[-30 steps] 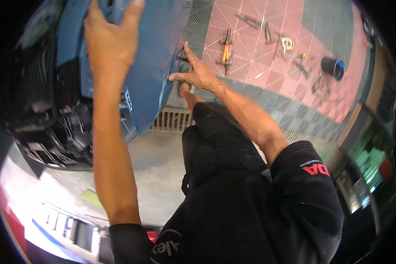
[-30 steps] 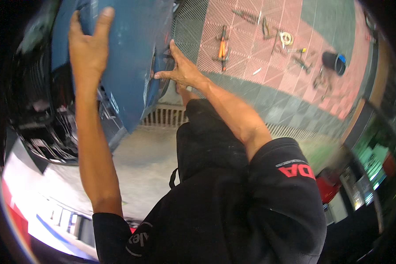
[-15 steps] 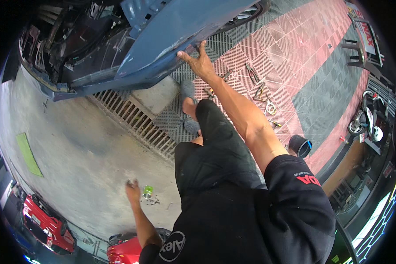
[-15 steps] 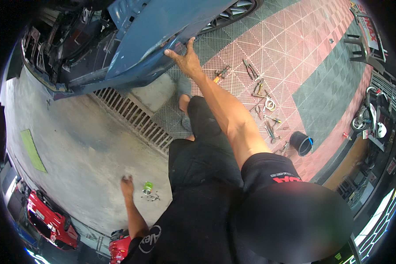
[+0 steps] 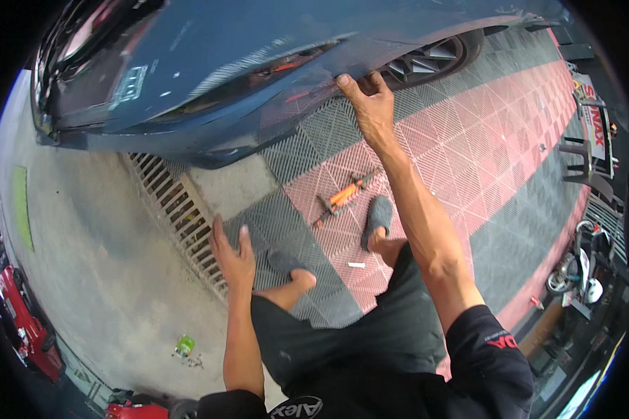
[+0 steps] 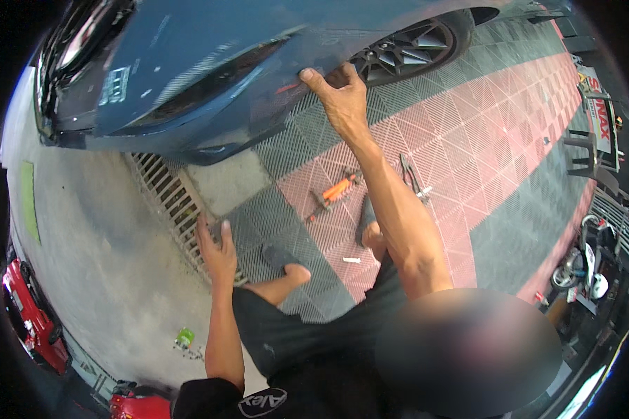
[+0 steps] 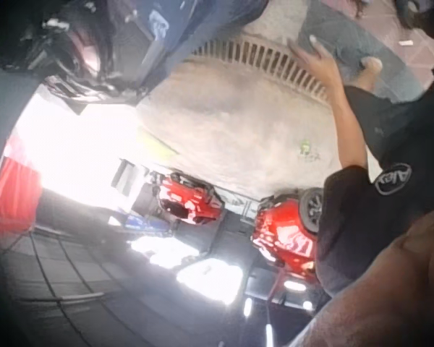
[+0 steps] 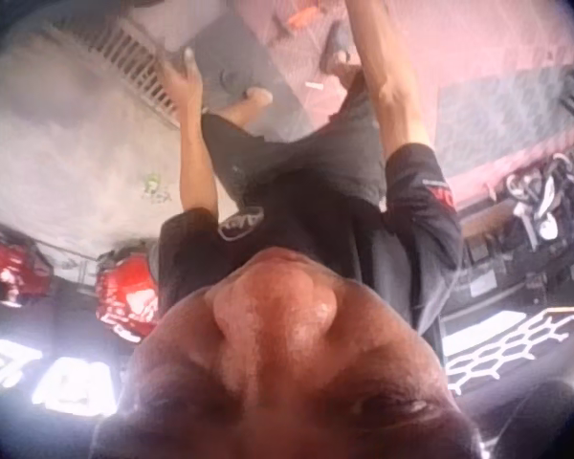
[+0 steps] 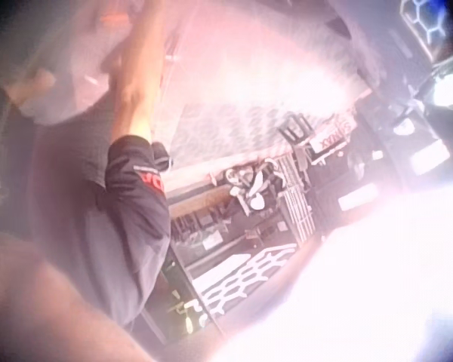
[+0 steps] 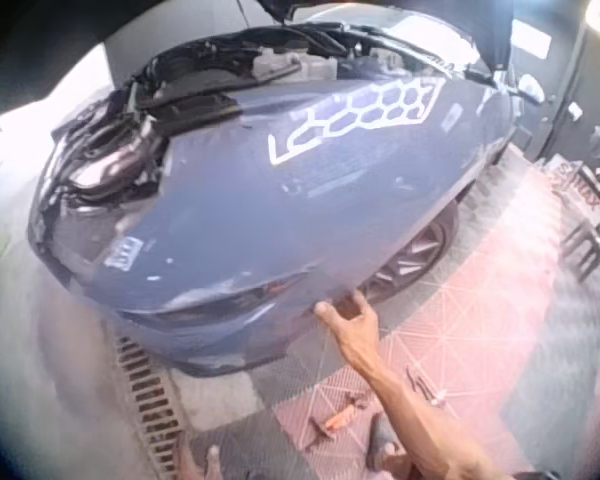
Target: The person removes small fasteners from the wheel arch area of a car, then lifts and repositions the front bumper to align it with the wheel arch and body panels. The person repeatedly adjusts the bumper's position by hand to fit it properly.
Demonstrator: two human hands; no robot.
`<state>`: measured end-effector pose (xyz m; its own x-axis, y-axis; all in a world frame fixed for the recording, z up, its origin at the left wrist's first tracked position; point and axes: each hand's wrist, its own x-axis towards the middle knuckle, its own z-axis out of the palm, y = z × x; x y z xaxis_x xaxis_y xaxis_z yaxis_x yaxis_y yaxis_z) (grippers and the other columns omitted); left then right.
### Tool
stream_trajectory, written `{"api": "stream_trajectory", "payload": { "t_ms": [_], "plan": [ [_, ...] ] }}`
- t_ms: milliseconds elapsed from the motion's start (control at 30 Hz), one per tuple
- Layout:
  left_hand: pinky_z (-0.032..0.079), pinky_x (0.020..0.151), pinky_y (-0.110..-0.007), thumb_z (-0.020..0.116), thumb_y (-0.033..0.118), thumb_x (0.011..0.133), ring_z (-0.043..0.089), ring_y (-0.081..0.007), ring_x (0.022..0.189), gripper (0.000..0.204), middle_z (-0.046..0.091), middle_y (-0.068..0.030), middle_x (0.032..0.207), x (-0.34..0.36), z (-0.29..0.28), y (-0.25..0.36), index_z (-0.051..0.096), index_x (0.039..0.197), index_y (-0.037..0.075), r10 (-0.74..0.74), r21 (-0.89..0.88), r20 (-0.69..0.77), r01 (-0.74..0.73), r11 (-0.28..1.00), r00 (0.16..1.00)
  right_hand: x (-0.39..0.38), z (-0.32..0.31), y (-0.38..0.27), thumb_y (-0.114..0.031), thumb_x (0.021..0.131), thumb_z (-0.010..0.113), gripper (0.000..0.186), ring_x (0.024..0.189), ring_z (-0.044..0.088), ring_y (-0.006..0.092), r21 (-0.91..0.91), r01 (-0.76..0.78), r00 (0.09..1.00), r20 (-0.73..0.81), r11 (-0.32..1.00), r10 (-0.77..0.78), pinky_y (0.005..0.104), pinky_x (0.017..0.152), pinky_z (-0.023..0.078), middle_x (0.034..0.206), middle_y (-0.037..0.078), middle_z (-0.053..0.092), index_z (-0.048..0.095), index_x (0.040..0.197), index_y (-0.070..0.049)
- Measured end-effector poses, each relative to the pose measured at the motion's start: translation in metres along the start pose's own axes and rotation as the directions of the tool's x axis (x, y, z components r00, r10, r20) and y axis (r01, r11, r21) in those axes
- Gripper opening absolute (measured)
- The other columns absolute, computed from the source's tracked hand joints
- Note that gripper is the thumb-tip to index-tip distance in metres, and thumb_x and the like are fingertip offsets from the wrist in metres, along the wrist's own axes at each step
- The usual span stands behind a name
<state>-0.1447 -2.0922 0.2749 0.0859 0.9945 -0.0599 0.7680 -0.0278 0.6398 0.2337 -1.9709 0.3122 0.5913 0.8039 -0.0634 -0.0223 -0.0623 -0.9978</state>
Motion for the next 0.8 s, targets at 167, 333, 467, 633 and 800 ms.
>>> {"api": "stream_trajectory", "payload": {
  "t_ms": [167,333,467,633,800],
  "plan": [
    [0.029,0.122,-0.060,0.071,0.035,0.101,0.034,-0.0443,0.152,0.078,0.039,-0.0251,0.162,0.105,0.089,0.062,0.036,0.159,-0.003,0.612,0.286,-0.354,-0.541,0.791,0.708,0.028,-0.008,0.039,-0.042,0.086,0.090,0.057,0.091,0.069,0.0176,0.066,0.142,0.990,-0.004,0.988,-0.142,0.0280,0.079,0.056,0.096,0.013,0.073,0.069,0.108,0.006],
    [0.019,0.126,-0.058,0.073,0.047,0.095,0.026,-0.0386,0.157,0.089,0.034,-0.0197,0.168,0.155,0.116,0.095,0.035,0.162,0.003,0.757,0.516,-0.468,-0.554,0.653,0.455,0.032,0.013,0.049,-0.054,0.090,0.083,0.069,0.090,0.066,0.0147,0.327,0.341,0.935,-0.021,0.882,-0.354,0.0271,0.077,0.054,0.099,0.011,0.071,0.063,0.121,0.005],
    [0.013,0.126,-0.062,0.072,0.048,0.094,0.017,-0.0385,0.161,0.091,0.025,-0.0169,0.173,0.160,0.122,0.101,0.031,0.166,0.010,0.731,0.557,-0.488,-0.475,0.682,0.477,0.036,0.013,0.043,-0.051,0.088,0.085,0.077,0.101,0.070,0.0222,0.470,0.408,0.866,0.073,0.783,-0.495,0.0321,0.085,0.059,0.111,0.017,0.070,0.060,0.128,0.010],
    [0.012,0.125,-0.066,0.072,0.049,0.095,0.013,-0.0420,0.161,0.093,0.018,-0.0183,0.175,0.153,0.125,0.083,0.027,0.169,0.016,0.669,0.550,-0.518,-0.392,0.737,0.532,0.033,0.026,0.034,-0.044,0.084,0.090,0.083,0.110,0.071,0.0302,0.552,0.392,0.841,0.109,0.736,-0.530,0.0379,0.093,0.062,0.121,0.023,0.068,0.055,0.134,0.012],
    [0.016,0.124,-0.066,0.072,0.052,0.096,0.016,-0.0473,0.159,0.093,0.018,-0.0214,0.174,0.148,0.127,0.075,0.027,0.169,0.016,0.617,0.558,-0.547,-0.303,0.773,0.565,0.022,0.029,0.021,-0.032,0.083,0.093,0.080,0.111,0.071,0.0307,0.641,0.331,0.872,0.072,0.692,-0.484,0.0389,0.096,0.060,0.122,0.025,0.068,0.054,0.135,0.013]
  ]
}}
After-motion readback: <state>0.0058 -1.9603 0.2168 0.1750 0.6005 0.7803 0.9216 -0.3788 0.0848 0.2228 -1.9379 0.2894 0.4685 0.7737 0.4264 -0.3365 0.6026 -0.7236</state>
